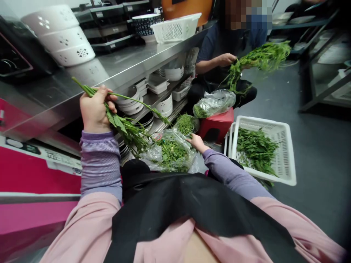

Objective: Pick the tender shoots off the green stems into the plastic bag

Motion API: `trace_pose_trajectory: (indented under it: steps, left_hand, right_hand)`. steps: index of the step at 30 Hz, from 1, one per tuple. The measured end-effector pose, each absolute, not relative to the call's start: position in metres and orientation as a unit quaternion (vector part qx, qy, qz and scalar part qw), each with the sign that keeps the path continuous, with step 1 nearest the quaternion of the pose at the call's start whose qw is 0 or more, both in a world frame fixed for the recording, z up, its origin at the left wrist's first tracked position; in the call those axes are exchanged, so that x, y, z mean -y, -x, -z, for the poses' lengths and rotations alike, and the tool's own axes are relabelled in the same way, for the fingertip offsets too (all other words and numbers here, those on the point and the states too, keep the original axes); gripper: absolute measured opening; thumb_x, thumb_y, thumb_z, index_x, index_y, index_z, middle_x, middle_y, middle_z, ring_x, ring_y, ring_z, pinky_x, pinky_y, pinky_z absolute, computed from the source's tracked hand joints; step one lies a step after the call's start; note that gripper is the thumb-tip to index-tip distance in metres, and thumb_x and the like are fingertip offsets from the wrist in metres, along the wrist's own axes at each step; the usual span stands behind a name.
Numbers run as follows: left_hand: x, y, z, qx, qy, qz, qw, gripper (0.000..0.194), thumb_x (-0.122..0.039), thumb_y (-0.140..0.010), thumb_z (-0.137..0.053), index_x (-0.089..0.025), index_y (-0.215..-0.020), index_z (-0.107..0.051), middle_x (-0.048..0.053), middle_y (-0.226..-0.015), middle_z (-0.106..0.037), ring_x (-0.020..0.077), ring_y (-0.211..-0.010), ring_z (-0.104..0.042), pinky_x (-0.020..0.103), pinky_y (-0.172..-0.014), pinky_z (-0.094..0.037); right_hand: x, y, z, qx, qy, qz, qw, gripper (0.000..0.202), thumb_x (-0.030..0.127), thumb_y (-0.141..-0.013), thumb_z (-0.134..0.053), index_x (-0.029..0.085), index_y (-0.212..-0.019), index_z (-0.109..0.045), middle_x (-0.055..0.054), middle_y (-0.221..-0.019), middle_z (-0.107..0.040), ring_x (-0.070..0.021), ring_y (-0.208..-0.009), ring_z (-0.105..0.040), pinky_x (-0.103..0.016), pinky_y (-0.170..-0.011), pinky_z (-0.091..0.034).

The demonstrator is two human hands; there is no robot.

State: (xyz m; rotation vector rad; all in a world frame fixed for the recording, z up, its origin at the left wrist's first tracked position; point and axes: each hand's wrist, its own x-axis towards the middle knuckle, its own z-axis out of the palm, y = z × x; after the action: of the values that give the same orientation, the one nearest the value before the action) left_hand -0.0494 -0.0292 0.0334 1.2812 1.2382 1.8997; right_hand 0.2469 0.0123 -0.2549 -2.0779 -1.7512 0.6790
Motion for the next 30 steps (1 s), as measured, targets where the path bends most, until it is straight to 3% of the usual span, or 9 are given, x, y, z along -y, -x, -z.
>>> trace_pose_trajectory:
  steps: [4, 6, 10, 15, 19, 22, 25, 30]
  left_hand:
    - [0.024, 0.040, -0.024, -0.484, -0.476, -0.682, 0.271, 0.029, -0.009, -0.089, -0.050, -0.014, -0.062, -0.055, -0.002, -0.048, -0.058, 0.0074, -0.028, -0.041, 0.022, -0.026, -0.032]
    - [0.022, 0.035, -0.020, -0.492, -0.477, -0.675, 0.273, 0.029, -0.009, -0.089, -0.050, -0.015, -0.062, -0.055, -0.003, -0.048, -0.058, 0.0073, -0.029, -0.042, 0.022, -0.026, -0.032]
    - [0.019, 0.030, -0.014, -0.506, -0.488, -0.653, 0.281, 0.028, -0.012, -0.090, -0.050, -0.015, -0.063, -0.054, -0.003, -0.049, -0.057, 0.0065, -0.031, -0.042, 0.023, -0.029, -0.034]
    - [0.016, 0.031, -0.008, -0.506, -0.523, -0.624, 0.285, 0.025, -0.027, -0.088, -0.059, -0.017, -0.067, -0.053, -0.004, -0.054, -0.058, 0.0049, -0.034, -0.042, 0.022, -0.034, -0.035]
    - [0.016, 0.028, -0.003, -0.513, -0.522, -0.622, 0.278, 0.025, -0.029, -0.088, -0.058, -0.018, -0.066, -0.054, -0.004, -0.054, -0.058, 0.0057, -0.034, -0.041, 0.023, -0.032, -0.033]
    - [0.018, 0.023, 0.000, -0.510, -0.533, -0.611, 0.288, 0.026, -0.031, -0.086, -0.060, -0.017, -0.066, -0.054, -0.003, -0.054, -0.058, 0.0059, -0.034, -0.042, 0.023, -0.032, -0.033]
    - [0.020, 0.021, -0.001, -0.508, -0.521, -0.631, 0.269, 0.026, -0.030, -0.088, -0.058, -0.017, -0.066, -0.052, -0.004, -0.052, -0.057, 0.0052, -0.033, -0.042, 0.022, -0.032, -0.033]
    - [0.022, 0.024, -0.003, -0.499, -0.535, -0.628, 0.265, 0.024, -0.025, -0.086, -0.060, -0.015, -0.066, -0.053, -0.002, -0.052, -0.057, 0.0051, -0.032, -0.043, 0.019, -0.031, -0.033]
  right_hand:
    - [-0.002, -0.217, 0.191, 0.649, 0.600, -0.212, 0.417, 0.030, 0.032, -0.087, -0.052, 0.014, -0.106, -0.066, -0.009, -0.100, -0.070, -0.0156, -0.082, -0.064, -0.025, -0.078, -0.046]
    - [0.008, -0.205, 0.156, 0.694, 0.504, -0.191, 0.478, 0.029, 0.037, -0.087, -0.052, 0.015, -0.097, -0.068, -0.007, -0.094, -0.071, -0.0151, -0.079, -0.063, -0.024, -0.076, -0.045]
    - [0.026, -0.193, 0.123, 0.758, 0.464, -0.135, 0.438, 0.023, 0.035, -0.084, -0.057, 0.018, -0.093, -0.068, -0.007, -0.090, -0.071, -0.0173, -0.079, -0.063, -0.025, -0.072, -0.042]
    - [0.028, -0.190, 0.134, 0.737, 0.532, -0.124, 0.398, 0.026, 0.038, -0.083, -0.056, 0.019, -0.096, -0.067, -0.005, -0.079, -0.068, -0.0170, -0.068, -0.059, -0.026, -0.063, -0.038]
    - [0.023, -0.186, 0.137, 0.717, 0.509, -0.182, 0.441, 0.021, 0.034, -0.081, -0.053, 0.018, -0.083, -0.066, -0.004, -0.073, -0.065, -0.0144, -0.064, -0.054, -0.025, -0.062, -0.037]
    - [0.016, -0.184, 0.150, 0.631, 0.533, -0.311, 0.471, 0.019, 0.029, -0.077, -0.049, 0.016, -0.076, -0.063, -0.001, -0.065, -0.059, -0.0123, -0.059, -0.049, -0.023, -0.059, -0.037]
    - [0.009, -0.187, 0.179, 0.513, 0.623, -0.409, 0.425, 0.021, 0.028, -0.077, -0.046, 0.014, -0.071, -0.060, -0.001, -0.059, -0.054, -0.0116, -0.054, -0.045, -0.024, -0.055, -0.037]
    - [0.005, -0.206, 0.206, 0.533, 0.649, -0.386, 0.382, 0.021, 0.031, -0.067, -0.065, 0.012, -0.074, -0.066, -0.002, -0.061, -0.059, -0.0133, -0.058, -0.048, -0.026, -0.062, -0.040]
